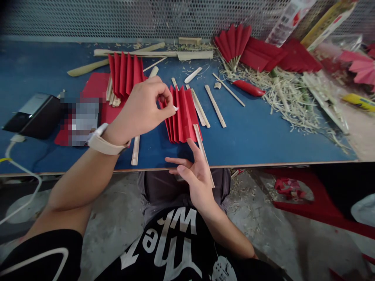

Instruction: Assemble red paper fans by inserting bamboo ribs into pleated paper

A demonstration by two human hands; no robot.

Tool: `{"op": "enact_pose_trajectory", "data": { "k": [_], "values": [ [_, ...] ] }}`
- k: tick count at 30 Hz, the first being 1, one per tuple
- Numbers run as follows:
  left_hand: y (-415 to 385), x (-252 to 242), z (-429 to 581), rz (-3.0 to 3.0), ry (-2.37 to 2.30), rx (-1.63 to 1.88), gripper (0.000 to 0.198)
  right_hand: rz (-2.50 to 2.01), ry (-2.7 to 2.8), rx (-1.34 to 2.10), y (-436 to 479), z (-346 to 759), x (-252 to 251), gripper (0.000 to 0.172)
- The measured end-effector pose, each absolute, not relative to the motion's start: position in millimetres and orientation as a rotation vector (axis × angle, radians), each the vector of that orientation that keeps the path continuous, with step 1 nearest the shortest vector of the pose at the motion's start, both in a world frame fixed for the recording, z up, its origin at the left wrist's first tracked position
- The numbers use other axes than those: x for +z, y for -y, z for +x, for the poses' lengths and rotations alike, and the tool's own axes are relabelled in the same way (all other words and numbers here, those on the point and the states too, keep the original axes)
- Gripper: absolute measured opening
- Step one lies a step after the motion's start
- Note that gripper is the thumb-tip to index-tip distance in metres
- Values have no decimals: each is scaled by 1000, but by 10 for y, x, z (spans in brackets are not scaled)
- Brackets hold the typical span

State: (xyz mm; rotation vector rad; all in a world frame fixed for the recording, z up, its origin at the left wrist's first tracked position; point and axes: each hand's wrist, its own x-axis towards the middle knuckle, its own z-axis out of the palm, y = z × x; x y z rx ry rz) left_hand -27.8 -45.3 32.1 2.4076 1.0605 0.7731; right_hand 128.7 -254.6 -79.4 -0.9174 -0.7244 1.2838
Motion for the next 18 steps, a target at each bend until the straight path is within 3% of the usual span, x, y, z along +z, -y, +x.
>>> {"op": "enact_pose_trajectory", "data": {
  "k": [5, 10, 13, 18],
  "values": [
    [546, 690, -382, 2147, -311, 189, 15, -886, 777, 1231, 2759, 1248, -702, 60],
    [660, 581, -287, 1957, 55, -419, 20, -1000, 843, 896, 2941, 1340, -605, 40],
    [677, 394, -225, 1961, 80, -488, 18, -1095, 863, 638, 2904, 1517, -513, 29],
    [644, 282, -194, 1965, 118, -401, 22, -1114, 1045, 556, 2737, 1884, -172, 20]
  ]
}}
